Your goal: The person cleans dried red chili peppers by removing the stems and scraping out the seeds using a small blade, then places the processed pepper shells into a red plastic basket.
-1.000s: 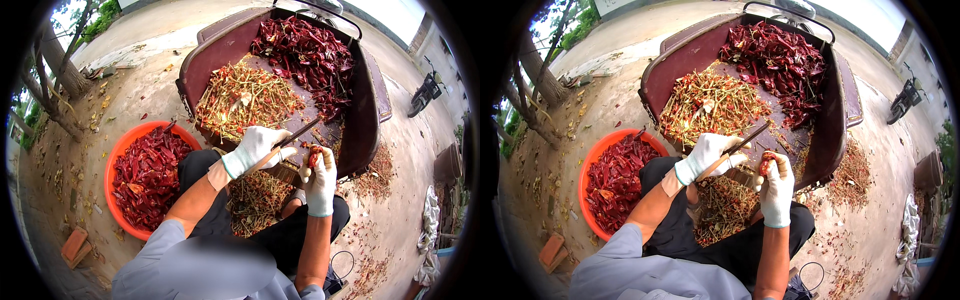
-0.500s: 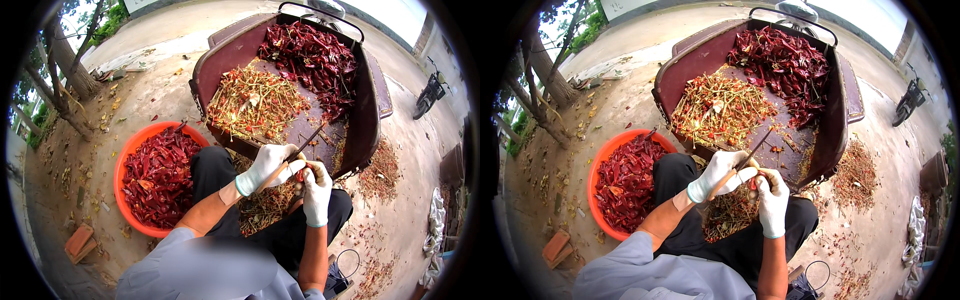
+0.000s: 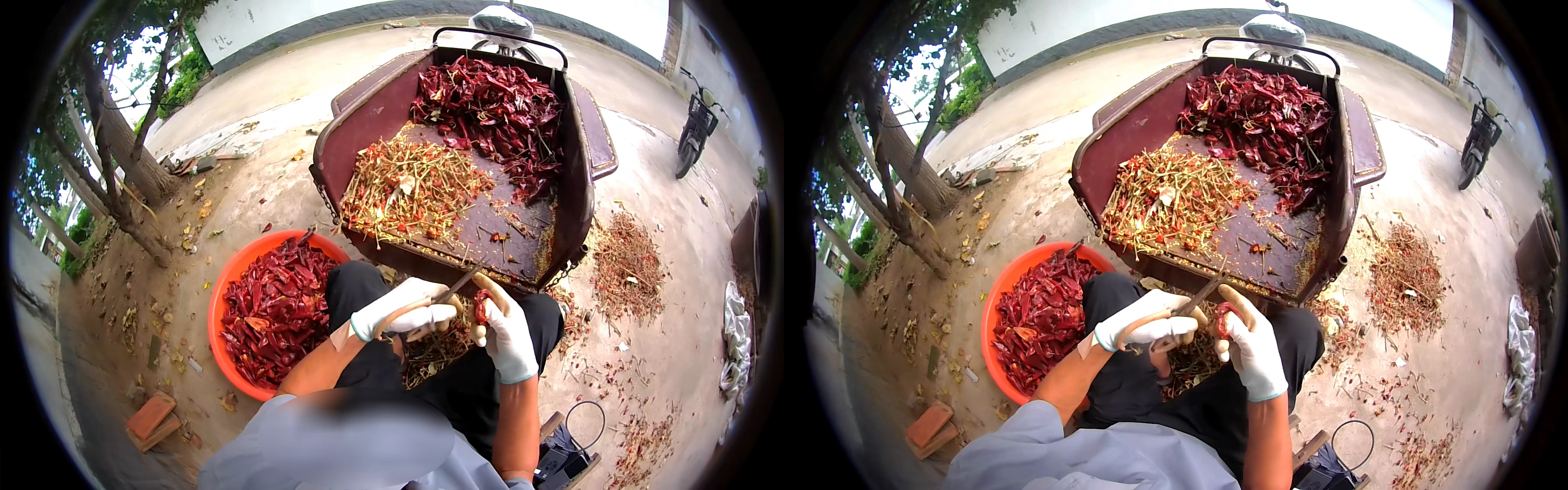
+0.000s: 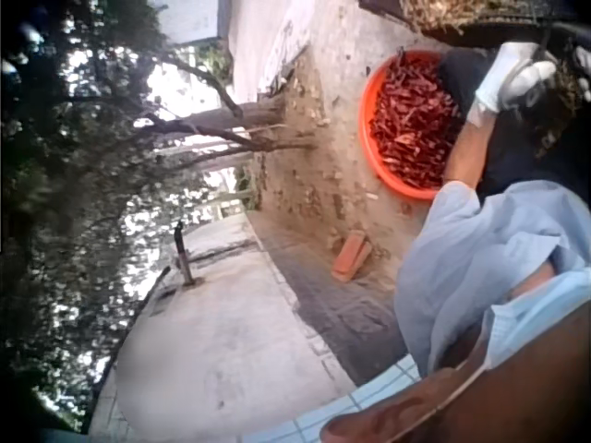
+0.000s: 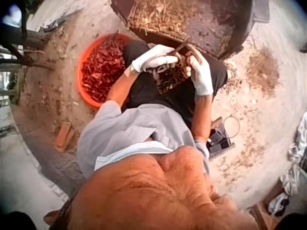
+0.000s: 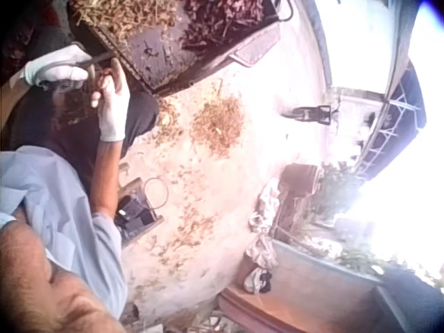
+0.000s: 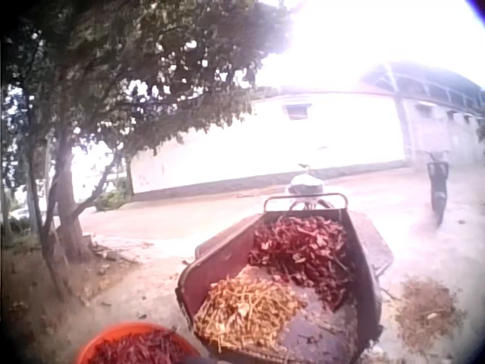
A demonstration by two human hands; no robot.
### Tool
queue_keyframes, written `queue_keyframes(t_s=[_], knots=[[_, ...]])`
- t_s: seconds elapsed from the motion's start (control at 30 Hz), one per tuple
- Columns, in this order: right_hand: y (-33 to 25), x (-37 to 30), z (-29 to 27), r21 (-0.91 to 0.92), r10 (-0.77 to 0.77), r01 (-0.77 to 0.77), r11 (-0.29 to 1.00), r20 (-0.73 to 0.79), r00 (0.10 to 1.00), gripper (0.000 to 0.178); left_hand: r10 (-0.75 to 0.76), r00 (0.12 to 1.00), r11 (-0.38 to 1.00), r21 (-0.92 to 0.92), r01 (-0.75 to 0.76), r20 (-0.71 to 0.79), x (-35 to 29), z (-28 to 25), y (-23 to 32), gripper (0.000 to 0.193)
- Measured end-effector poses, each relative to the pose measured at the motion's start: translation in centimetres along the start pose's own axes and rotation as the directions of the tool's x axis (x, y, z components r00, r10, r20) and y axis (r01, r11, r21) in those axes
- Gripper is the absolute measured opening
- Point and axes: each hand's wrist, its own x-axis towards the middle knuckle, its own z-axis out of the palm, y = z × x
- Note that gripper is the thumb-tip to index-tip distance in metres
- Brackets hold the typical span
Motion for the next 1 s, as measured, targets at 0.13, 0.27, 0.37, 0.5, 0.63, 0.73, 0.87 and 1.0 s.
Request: queue_keyframes(t_s=[0.13,0.27,0.37,0.5,0.63,0.73,0.87,1.0], knots=[[0.1,0.1,-0.3,0.23,0.093,-0.119,0.966,0.122,0.988,0.057,0.059,0.987,0.985,-0.169,-0.032,0.152,-0.6,0.7,-1.8,0.024],[-0.2,1.1,-1.6,0.356,0.002,-0.058,0.933,0.155,0.988,0.039,-0.032,0.99,0.986,-0.155,0.054,0.141,-0.8,0.7,-2.3,0.027],[-1.8,1.8,-1.1,0.186,-0.044,0.059,0.981,-0.084,0.995,0.035,-0.096,0.995,0.995,0.0,0.096,0.021,-0.7,-1.4,-3.1,0.031],[-2.7,2.7,-1.1,0.045,-0.073,0.085,0.995,-0.219,0.973,0.033,-0.016,0.945,0.914,0.379,0.146,-0.327,2.0,-6.3,-1.0,0.034],[-3.0,5.0,-1.3,-0.037,-0.078,0.072,0.997,-0.194,0.978,0.029,0.281,0.85,0.491,0.828,0.272,-0.446,7.4,-13.2,-1.7,0.041],[-4.1,6.7,-1.0,-0.103,-0.092,0.072,0.992,-0.205,0.974,0.027,0.266,0.812,0.277,0.849,0.451,-0.519,11.8,-16.1,-1.8,0.041],[-4.4,7.8,-0.4,-0.124,-0.08,0.055,0.991,-0.204,0.976,0.029,0.468,0.788,0.172,0.916,0.363,-0.4,14.0,-18.9,-3.5,0.025],[-3.7,8.6,-0.4,-0.122,-0.055,0.025,0.992,-0.252,0.966,0.027,0.575,0.711,0.254,0.914,0.316,-0.405,13.6,-17.7,-4.6,0.023]])
